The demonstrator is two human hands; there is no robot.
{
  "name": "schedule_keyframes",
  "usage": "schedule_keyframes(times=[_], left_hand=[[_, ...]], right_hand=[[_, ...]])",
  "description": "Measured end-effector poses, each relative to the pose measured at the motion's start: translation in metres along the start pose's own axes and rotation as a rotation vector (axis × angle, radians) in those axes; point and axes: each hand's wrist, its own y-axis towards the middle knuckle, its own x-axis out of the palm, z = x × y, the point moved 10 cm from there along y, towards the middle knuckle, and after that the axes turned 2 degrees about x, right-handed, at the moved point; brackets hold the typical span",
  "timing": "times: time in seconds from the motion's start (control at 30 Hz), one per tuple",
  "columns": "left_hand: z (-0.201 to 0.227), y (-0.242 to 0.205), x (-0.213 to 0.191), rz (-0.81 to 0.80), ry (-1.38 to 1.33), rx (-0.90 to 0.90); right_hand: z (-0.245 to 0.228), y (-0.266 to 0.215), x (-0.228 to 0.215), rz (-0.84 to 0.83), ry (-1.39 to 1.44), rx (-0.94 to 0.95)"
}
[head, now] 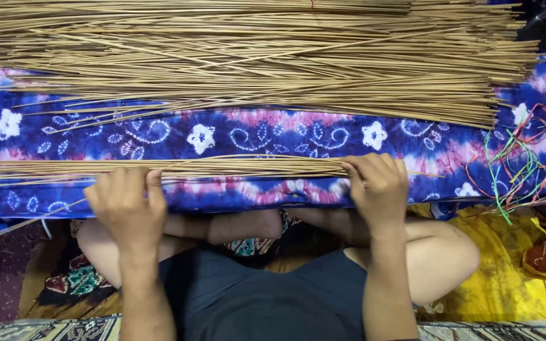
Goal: Aligning a bundle of thin wooden sticks by hand to ensure the ends are even.
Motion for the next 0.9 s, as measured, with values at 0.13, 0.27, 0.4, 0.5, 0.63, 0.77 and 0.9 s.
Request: schedule_keyframes(times=[0.13, 0.27, 0.4, 0.5, 0.63, 0.77, 0.9], left_hand=[[0.091, 0.016, -0.006, 0.023, -0.091, 0.028], [0.132, 0.019, -0.001, -0.067, -0.283, 0.087], [0.091, 0.029, -0.012, -0.058, -0.165, 0.068], [0.076, 0.023, -0.008, -0.020, -0.132, 0.019], [0.125, 0.019, -0.001, -0.041, -0.190, 0.080], [0.114, 0.025, -0.019, -0.043, -0.210, 0.080], [0.028, 0.014, -0.016, 0.003, 0.011, -0.018]], right_hand=[[-0.074, 0.015, 0.008, 0.023, 0.069, -0.098], [-0.089, 0.014, 0.015, -0.007, 0.216, -0.060], [-0.040, 0.010, -0.002, 0.013, 0.170, -0.034], [-0.039, 0.008, -0.006, 0.024, 0.062, -0.065], [-0.091, 0.015, 0.008, 0.019, 0.162, -0.120], [-0.071, 0.008, 0.004, -0.013, 0.269, -0.065], [0.009, -0.008, -0.015, 0.041, 0.056, 0.052]])
